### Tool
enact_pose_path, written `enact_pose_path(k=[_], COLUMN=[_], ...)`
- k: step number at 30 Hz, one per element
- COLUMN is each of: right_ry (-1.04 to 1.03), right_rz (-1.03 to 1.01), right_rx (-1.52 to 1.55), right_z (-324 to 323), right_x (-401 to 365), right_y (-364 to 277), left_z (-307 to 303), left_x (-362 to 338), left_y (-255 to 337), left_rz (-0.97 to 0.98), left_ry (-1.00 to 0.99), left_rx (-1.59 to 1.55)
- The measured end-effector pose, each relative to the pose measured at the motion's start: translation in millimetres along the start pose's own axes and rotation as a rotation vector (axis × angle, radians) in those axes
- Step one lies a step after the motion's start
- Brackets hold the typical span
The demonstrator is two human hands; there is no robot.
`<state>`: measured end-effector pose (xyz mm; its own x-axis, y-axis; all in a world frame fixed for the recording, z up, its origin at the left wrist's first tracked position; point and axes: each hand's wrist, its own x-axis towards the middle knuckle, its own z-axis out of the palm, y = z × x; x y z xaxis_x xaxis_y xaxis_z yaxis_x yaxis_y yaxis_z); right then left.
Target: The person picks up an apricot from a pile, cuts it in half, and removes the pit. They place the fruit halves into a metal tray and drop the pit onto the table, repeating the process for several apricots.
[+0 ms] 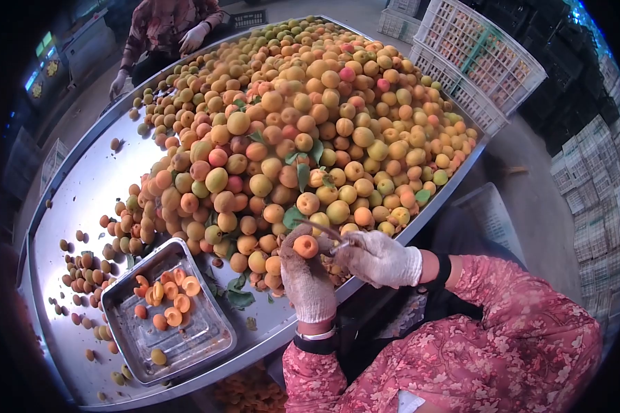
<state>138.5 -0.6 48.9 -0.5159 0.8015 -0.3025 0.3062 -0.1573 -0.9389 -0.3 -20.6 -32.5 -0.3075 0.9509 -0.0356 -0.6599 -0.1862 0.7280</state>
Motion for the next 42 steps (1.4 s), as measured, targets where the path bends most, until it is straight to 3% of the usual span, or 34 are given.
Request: enact_pose_path(k=[1,5,19,25,27,34,37,39,42], right_ry=[0.025,0.069,0.115,0.178,0.195,0.189,0.208,0.209,0.216], right_rz=[-0.124,-0.29,-0.352,-0.386,-0.373,-0.361,-0.373,-0.391,-0.452], right_rx=[-0.134,-0.312,-0.462,-0.488,-0.491,-0.569,-0.607,-0.629,-0.698], right_z=[1.3,6.4,17.4,16.8,15.6,21.3,25.6,26.3,26.1], right_x=[1.0,0.5,7.0,6.5,6.1,7.5,11.0,13.6,15.7], right_y=[8.7,18.9,32.7,24.2,20.8,29.9,28.3,26.5,26.4], left_z=[0.6,2.7,8.2,15.7,19.2,24.1,12.7,7.5,8.3], left_x=[0.1,0.0,-6.6,-7.9,-5.8,-6.7,-5.5,-4.5,-5.4], left_y=[0.8,3.2,18.6,27.4,33.2,37.3,26.7,21.3,25.4], left_rz=[-0.001,-0.033,0.017,-0.113,-0.076,0.01,-0.127,-0.247,-0.305], left_ry=[-0.003,0.004,-0.006,-0.112,-0.05,0.002,-0.022,-0.012,-0.007], left_rx=[-0.002,-0.06,0.139,-0.182,0.191,0.189,0.01,-0.267,-0.29])
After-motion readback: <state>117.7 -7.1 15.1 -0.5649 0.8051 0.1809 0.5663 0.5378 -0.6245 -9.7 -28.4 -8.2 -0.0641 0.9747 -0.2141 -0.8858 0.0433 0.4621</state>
